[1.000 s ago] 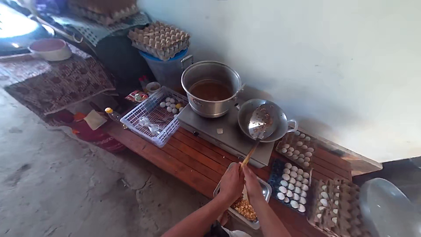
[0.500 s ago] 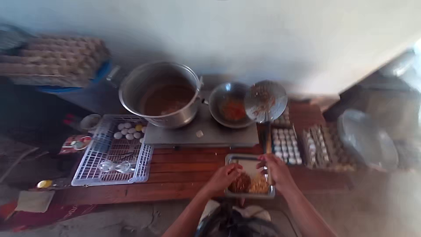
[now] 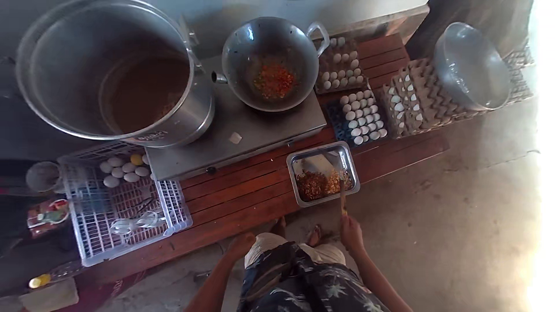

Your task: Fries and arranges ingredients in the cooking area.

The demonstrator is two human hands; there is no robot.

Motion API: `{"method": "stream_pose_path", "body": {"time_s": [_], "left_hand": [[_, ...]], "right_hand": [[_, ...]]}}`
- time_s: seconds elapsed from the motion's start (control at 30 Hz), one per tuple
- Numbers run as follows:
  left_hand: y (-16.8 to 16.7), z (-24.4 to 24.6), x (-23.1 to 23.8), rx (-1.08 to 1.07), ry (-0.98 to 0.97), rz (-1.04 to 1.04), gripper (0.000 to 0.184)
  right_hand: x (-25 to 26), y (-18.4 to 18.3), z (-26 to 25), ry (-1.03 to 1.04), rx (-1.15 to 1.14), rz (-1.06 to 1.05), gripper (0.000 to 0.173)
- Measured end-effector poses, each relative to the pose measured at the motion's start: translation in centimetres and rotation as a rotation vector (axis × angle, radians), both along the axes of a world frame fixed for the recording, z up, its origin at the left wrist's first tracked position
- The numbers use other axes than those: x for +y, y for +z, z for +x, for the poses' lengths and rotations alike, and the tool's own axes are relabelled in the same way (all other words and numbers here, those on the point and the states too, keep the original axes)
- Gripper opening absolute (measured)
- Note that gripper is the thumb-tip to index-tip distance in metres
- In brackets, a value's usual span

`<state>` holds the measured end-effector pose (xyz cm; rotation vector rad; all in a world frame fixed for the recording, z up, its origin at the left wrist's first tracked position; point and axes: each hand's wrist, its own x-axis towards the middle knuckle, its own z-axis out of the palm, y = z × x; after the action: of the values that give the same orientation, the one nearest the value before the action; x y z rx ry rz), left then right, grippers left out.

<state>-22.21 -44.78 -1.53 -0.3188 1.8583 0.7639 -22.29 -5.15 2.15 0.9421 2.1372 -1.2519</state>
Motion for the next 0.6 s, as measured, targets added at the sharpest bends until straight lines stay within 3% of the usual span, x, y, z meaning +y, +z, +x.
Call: {"method": "stream_pose_path", "body": {"time_s": [0.1,0.2,0.5,0.6], "left_hand": [[0.7,3.4,-0.3,-0.050,0.103,-0.028,0.040],[2.1,5.8,-0.6,-0.092,0.087,-0.056,0.039],[6.1,7.7,2.3,0.107,0.132,-0.120,0.035],[5.7,9.3,2.2,0.119,0.067,-0.093,0.033]], "right_hand": [[0.3,-2.3,-0.6,0.260,-0.121,0.182,0.046],[0.5,-3.2,-0.5,0.424,-0.280,0.269,0.051],[0.9,-4.8,-0.1,0.459,-0.181,0.319,0.050],[1.1,-5.7,0.0,0.474,-0.194,0.326,0.050]]}}
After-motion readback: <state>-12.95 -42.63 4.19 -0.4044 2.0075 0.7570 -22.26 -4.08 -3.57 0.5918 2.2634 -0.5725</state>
